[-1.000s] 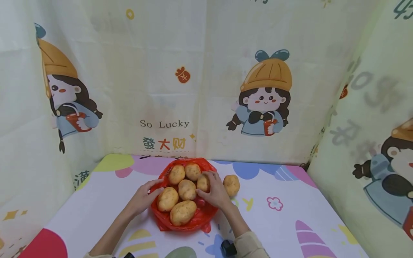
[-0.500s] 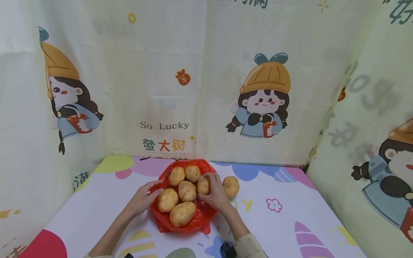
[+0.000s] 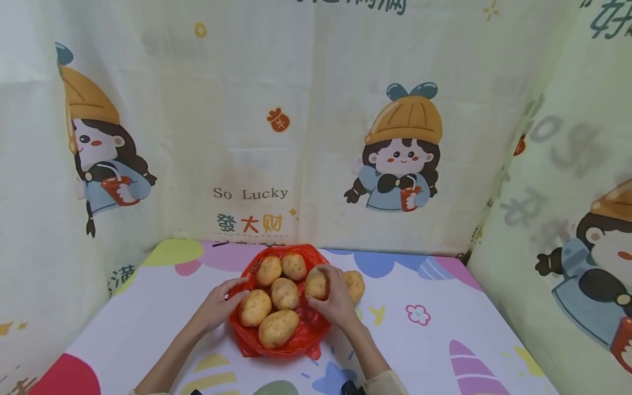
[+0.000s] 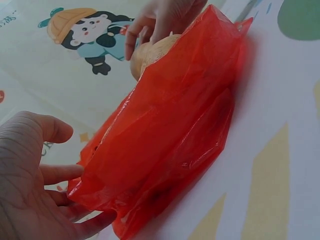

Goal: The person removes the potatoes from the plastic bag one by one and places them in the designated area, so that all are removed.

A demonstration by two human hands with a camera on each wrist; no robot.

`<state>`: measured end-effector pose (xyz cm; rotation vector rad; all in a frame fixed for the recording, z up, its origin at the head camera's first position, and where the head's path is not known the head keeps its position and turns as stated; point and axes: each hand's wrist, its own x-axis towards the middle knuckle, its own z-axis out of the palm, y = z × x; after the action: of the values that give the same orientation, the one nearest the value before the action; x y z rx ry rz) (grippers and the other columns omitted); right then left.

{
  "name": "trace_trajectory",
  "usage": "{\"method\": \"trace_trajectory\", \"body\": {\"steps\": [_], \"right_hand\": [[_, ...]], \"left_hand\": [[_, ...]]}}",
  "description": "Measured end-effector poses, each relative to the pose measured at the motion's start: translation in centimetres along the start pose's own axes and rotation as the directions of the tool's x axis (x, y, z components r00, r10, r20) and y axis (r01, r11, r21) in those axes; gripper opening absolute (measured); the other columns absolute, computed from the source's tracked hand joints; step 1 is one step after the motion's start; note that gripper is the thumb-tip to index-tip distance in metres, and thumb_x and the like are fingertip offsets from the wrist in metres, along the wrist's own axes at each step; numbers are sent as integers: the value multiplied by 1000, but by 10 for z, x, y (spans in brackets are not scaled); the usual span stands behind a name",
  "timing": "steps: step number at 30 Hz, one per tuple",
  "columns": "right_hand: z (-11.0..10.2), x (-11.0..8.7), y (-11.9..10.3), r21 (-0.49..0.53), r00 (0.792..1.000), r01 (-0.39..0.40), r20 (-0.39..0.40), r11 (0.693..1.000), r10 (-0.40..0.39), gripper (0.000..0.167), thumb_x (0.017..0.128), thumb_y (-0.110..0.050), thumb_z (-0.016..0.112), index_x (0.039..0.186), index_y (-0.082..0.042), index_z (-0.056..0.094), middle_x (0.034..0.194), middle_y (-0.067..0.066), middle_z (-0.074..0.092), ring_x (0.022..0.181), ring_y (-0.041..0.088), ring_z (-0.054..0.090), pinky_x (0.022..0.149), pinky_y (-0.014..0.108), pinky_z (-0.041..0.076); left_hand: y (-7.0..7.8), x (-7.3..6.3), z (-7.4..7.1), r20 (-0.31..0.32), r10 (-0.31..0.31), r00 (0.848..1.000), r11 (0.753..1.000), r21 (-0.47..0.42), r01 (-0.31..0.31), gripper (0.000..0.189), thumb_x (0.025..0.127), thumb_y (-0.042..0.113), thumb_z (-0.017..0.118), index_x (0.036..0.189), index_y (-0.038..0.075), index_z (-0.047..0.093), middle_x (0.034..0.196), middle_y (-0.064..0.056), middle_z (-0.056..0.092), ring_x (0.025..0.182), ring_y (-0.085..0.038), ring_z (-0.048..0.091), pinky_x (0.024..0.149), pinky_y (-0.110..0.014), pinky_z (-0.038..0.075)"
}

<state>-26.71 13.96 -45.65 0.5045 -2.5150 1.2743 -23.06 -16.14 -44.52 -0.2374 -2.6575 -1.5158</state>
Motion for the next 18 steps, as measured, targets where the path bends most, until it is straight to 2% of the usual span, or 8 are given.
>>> {"method": "trace_trajectory", "body": {"steps": [5, 10, 18], "right_hand": [[-6, -6, -8, 50, 999, -33, -18, 998, 34, 72, 78, -12, 87, 139, -13, 49, 143, 8, 51, 131, 30, 49, 100, 52, 55], [-12, -10, -13, 99, 998, -56, -29, 994, 59, 74, 78, -9, 86, 140, -13, 47, 142, 7, 50, 126, 31, 53, 96, 48, 58], [-19, -14, -15, 128, 997, -9, -75, 992, 19, 75, 75, -1, 82, 139, -8, 45, 143, 10, 47, 125, 29, 53, 96, 48, 57]], "left_hand": [[-3, 1, 1, -3, -10, 1000, 1000, -5, 10, 50, 102, 27, 61, 144, 2, 56, 149, -21, 52, 142, -43, 42, 111, -64, 39], [-3, 2, 2, -3, -8, 1000, 1000, -15, 8, 50, 101, 27, 62, 144, 2, 56, 149, -21, 52, 142, -43, 42, 111, -65, 38], [-4, 2, 1, -3, -7, 1000, 1000, -11, 7, 51, 101, 29, 61, 144, 2, 56, 148, -21, 52, 141, -43, 43, 111, -65, 39]]}}
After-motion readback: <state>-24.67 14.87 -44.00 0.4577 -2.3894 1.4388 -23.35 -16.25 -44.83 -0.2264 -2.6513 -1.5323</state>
